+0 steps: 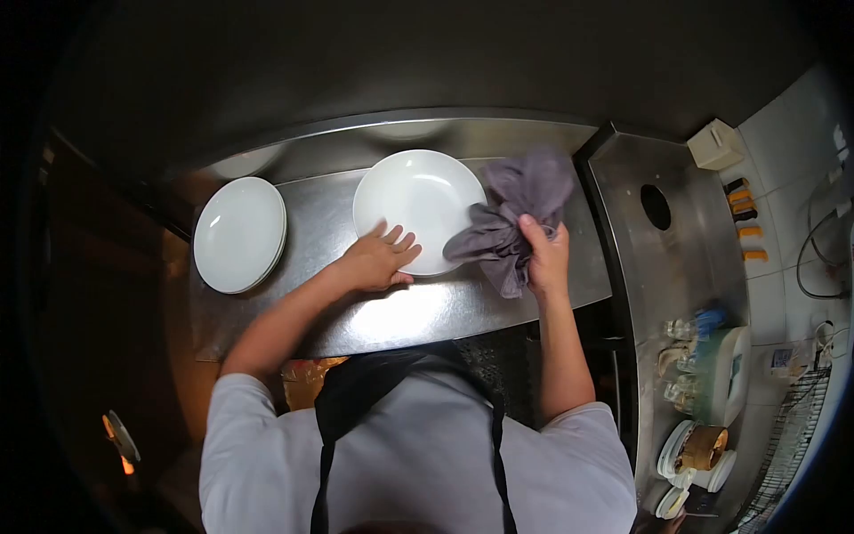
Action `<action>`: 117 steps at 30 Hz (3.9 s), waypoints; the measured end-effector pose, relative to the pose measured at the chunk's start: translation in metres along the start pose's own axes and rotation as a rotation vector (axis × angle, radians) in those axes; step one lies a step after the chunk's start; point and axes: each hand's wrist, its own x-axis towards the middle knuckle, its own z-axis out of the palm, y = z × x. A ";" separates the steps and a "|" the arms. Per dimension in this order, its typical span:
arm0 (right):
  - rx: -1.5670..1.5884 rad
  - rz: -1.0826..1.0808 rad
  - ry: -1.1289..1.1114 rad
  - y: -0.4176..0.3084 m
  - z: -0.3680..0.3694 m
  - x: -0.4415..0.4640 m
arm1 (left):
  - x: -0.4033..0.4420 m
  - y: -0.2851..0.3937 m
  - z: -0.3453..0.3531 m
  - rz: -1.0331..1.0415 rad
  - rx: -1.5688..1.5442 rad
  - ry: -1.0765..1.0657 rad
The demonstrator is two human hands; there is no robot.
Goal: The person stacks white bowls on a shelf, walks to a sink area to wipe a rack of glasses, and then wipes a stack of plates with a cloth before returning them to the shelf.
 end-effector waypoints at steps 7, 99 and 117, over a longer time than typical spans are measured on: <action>0.254 -0.131 0.327 0.031 -0.049 -0.014 | 0.014 0.008 -0.043 0.166 -0.091 -0.015; -1.885 -0.677 -0.775 0.122 0.065 0.109 | -0.014 0.024 0.044 -0.158 -0.236 0.696; -1.490 -0.703 -0.608 0.111 0.107 0.075 | -0.075 0.020 0.056 -0.437 -0.591 0.679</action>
